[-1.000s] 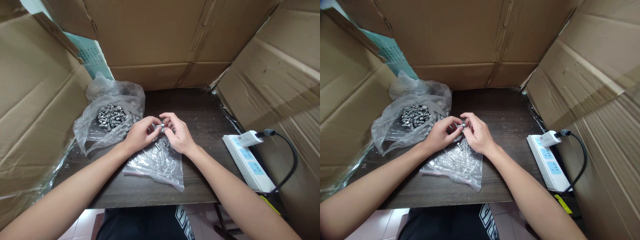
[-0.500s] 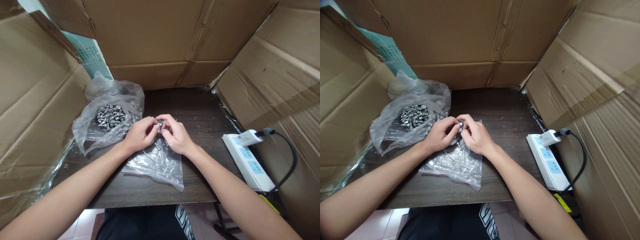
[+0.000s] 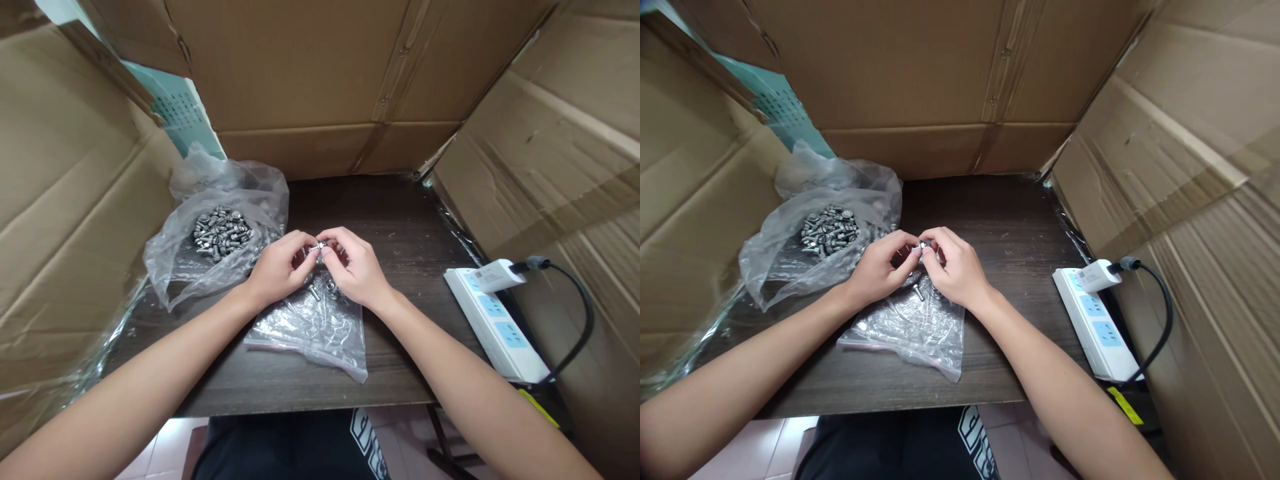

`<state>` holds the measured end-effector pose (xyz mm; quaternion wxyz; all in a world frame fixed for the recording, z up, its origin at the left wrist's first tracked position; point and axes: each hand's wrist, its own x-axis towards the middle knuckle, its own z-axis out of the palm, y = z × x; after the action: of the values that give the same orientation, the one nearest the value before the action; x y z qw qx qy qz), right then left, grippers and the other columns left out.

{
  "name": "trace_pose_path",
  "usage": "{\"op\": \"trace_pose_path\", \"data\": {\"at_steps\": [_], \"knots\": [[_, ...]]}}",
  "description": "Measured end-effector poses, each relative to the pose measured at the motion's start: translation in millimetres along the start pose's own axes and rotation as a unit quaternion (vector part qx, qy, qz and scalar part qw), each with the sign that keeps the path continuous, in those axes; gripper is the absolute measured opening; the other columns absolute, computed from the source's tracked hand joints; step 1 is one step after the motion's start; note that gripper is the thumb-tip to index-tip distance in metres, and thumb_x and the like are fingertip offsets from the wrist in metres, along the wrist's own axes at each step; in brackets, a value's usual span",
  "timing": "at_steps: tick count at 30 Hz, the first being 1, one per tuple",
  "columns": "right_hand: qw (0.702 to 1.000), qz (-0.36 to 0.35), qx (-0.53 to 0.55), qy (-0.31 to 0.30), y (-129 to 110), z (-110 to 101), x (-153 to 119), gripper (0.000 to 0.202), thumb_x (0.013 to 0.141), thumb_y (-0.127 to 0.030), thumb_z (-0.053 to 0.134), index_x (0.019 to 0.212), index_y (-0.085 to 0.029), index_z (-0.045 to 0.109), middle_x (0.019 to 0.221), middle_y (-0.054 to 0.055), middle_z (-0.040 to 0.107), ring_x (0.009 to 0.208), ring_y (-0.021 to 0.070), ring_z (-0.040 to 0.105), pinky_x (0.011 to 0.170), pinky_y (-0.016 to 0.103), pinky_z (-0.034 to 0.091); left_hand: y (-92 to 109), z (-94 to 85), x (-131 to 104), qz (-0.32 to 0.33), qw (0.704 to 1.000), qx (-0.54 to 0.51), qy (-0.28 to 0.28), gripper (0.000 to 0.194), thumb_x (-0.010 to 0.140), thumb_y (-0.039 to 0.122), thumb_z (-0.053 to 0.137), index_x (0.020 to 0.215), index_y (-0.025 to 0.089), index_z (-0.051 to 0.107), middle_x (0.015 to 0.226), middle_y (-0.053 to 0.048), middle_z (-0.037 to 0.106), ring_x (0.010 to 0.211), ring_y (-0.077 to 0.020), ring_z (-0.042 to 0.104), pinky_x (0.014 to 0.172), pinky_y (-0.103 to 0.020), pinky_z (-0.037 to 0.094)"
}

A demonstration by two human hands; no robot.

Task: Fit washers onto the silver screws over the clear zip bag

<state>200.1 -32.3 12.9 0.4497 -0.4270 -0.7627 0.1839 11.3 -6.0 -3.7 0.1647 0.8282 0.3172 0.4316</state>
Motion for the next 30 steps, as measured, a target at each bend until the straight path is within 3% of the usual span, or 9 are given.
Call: {"op": "trace_pose_path", "data": {"at_steps": [16,25,30], "knots": [[0.994,0.007,-0.108,-0.033,-1.9,-5.6,1.8,0.015,0.101,-0.024,0.049,0.093,-0.02,0.062,0.093,0.005,0.064,0.08,0.0176,0.06,0.071,0.032,0.043,-0.5,0.5,-0.3,-0.005,1.0,0.0,-0.004,0.009,0.101,0.024,0.06,0.098,0.017,0.065,0.082,-0.001,0.063,0.066,-0.0128,0.058,0.062,-0.026,0.046],[0.995,0.042,-0.071,-0.056,4.5,-3.3,2.0,0.039,0.107,-0.034,0.043,0.07,-0.02,0.04,0.072,0.001,0.05,0.065,0.0149,0.047,0.065,0.031,0.034,1.4,-0.5,0.0,0.005,1.0,-0.016,-0.023,0.012,0.1,0.024,0.059,0.093,0.017,0.064,0.079,0.0,0.062,0.064,-0.012,0.056,0.062,-0.026,0.044],[0.997,0.029,-0.048,-0.051,1.6,-4.1,1.6,0.026,0.106,-0.029,0.044,0.083,-0.02,0.053,0.086,0.003,0.059,0.076,0.0169,0.056,0.072,0.032,0.04,0.9,-1.0,-0.6,-0.003,1.0,-0.009,-0.021,0.013,0.101,0.025,0.057,0.094,0.016,0.064,0.079,-0.001,0.061,0.065,-0.0129,0.056,0.063,-0.027,0.044]]}}
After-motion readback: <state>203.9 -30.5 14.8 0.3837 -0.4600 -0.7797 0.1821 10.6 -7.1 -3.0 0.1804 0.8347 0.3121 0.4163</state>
